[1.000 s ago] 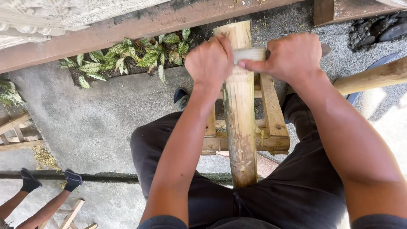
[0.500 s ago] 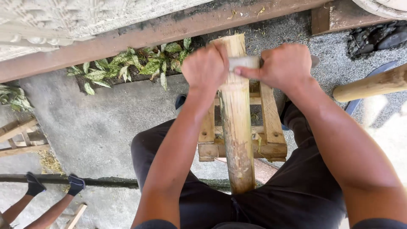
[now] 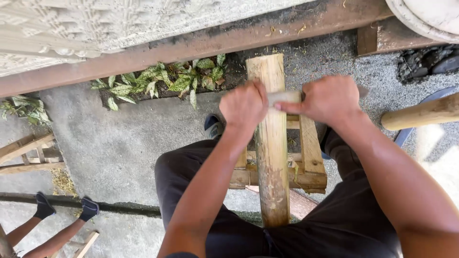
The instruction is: The recorder uses a knife to scrape the outer skin off a bamboo pole while sitting on a low wooden bench.
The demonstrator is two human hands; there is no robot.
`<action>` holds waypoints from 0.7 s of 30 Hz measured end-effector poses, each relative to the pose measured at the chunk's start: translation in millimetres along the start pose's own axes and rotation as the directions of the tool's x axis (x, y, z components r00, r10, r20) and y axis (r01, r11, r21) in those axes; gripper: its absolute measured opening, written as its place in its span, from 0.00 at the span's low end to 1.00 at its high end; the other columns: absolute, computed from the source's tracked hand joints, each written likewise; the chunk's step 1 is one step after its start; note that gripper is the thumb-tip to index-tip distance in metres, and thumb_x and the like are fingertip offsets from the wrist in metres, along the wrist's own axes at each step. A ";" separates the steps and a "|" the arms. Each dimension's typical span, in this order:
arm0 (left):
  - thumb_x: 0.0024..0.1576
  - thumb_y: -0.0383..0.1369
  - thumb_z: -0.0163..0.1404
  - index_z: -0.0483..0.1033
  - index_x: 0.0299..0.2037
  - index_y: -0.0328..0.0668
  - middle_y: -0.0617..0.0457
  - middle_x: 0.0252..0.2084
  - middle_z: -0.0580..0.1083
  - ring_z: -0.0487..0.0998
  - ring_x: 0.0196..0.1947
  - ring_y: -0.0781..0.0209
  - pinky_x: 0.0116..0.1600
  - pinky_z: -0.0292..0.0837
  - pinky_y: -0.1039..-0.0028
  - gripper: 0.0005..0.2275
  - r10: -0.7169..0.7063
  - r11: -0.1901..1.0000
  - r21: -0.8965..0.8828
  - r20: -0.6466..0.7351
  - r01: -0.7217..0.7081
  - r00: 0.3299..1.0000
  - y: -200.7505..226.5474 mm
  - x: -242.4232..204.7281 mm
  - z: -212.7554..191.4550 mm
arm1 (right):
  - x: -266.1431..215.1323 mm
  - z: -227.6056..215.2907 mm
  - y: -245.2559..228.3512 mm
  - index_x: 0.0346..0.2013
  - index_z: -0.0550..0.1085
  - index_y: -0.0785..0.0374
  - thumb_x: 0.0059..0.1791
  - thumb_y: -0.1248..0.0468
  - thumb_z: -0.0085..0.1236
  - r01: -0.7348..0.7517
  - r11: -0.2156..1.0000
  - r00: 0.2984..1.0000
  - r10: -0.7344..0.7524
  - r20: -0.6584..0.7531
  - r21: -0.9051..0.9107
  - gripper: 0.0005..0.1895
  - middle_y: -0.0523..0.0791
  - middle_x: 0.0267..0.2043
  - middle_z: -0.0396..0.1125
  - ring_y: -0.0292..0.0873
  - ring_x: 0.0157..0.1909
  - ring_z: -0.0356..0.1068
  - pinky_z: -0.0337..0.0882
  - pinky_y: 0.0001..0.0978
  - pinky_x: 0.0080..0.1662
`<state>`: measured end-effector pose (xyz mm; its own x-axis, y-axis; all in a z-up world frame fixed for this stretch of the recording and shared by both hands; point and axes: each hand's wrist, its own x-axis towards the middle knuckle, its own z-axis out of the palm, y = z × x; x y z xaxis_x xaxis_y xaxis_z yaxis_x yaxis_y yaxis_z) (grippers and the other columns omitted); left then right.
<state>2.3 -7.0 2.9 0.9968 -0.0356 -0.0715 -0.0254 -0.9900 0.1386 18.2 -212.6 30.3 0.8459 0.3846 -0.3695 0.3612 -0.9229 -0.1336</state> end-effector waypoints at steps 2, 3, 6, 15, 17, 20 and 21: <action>0.66 0.39 0.38 0.68 0.15 0.49 0.60 0.09 0.59 0.54 0.06 0.69 0.10 0.49 0.69 0.23 -0.018 1.000 -0.010 -0.044 0.018 0.999 0.9 -5.5 7.4 | -2.5 4.1 1.8 0.13 0.76 0.55 0.40 0.15 0.40 0.029 1.000 0.998 -0.029 -0.055 -0.011 0.48 0.40 0.08 0.59 0.39 0.14 0.66 0.65 0.34 0.22; 0.65 0.39 0.38 0.69 0.15 0.51 0.59 0.11 0.58 0.53 0.07 0.68 0.13 0.49 0.70 0.22 -0.039 0.999 -0.022 -0.082 0.038 0.996 1.3 -10.3 11.9 | -4.9 7.6 2.0 0.14 0.76 0.55 0.40 0.15 0.41 0.058 0.998 0.993 -0.060 -0.104 -0.022 0.47 0.40 0.08 0.59 0.39 0.14 0.66 0.64 0.34 0.22; 0.67 0.38 0.38 0.71 0.15 0.48 0.58 0.08 0.65 0.60 0.05 0.65 0.08 0.53 0.66 0.23 -0.061 0.997 -0.057 -0.002 0.061 0.998 -4.8 12.6 10.1 | 11.9 4.6 -0.4 0.13 0.75 0.55 0.42 0.15 0.42 0.064 0.997 0.986 -0.069 -0.151 -0.037 0.47 0.38 0.08 0.58 0.38 0.13 0.64 0.62 0.34 0.20; 0.63 0.37 0.40 0.70 0.13 0.50 0.53 0.11 0.67 0.61 0.07 0.63 0.13 0.56 0.68 0.22 0.027 0.999 -0.016 -0.256 -0.032 0.966 0.6 -10.5 4.9 | 1.6 17.2 3.9 0.08 0.71 0.54 0.41 0.17 0.43 0.075 0.997 0.988 -0.076 -0.134 -0.008 0.45 0.37 0.07 0.55 0.36 0.11 0.59 0.56 0.31 0.18; 0.64 0.36 0.41 0.71 0.13 0.49 0.54 0.10 0.68 0.64 0.06 0.62 0.11 0.57 0.65 0.23 -0.011 0.999 -0.037 -0.137 0.006 0.991 1.2 5.9 -2.7 | 8.4 19.9 5.9 0.09 0.71 0.54 0.42 0.17 0.44 0.096 0.995 0.979 -0.096 -0.182 -0.009 0.45 0.37 0.07 0.55 0.36 0.11 0.59 0.56 0.31 0.19; 0.64 0.36 0.41 0.71 0.12 0.49 0.53 0.10 0.69 0.65 0.07 0.61 0.12 0.58 0.65 0.22 -0.029 0.999 -0.040 -0.211 0.021 0.977 -3.0 26.6 4.3 | 22.2 22.0 9.2 0.10 0.71 0.54 0.43 0.16 0.44 0.128 0.992 0.943 -0.127 -0.308 -0.020 0.46 0.38 0.08 0.55 0.37 0.13 0.59 0.56 0.32 0.19; 0.62 0.37 0.41 0.70 0.12 0.51 0.51 0.12 0.68 0.63 0.09 0.60 0.15 0.58 0.67 0.22 -0.002 1.000 -0.021 -0.392 -0.007 0.920 -3.8 35.4 9.4 | 27.5 21.6 11.9 0.11 0.71 0.54 0.44 0.16 0.45 0.132 0.991 0.916 -0.132 -0.379 -0.026 0.45 0.38 0.09 0.55 0.38 0.14 0.59 0.56 0.32 0.20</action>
<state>37.0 -5.8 -9.5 0.9467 0.0226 0.3213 -0.0305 -0.9867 0.1595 37.3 -213.5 -1.3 0.8760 0.4814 0.0281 0.4795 -0.8633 -0.1573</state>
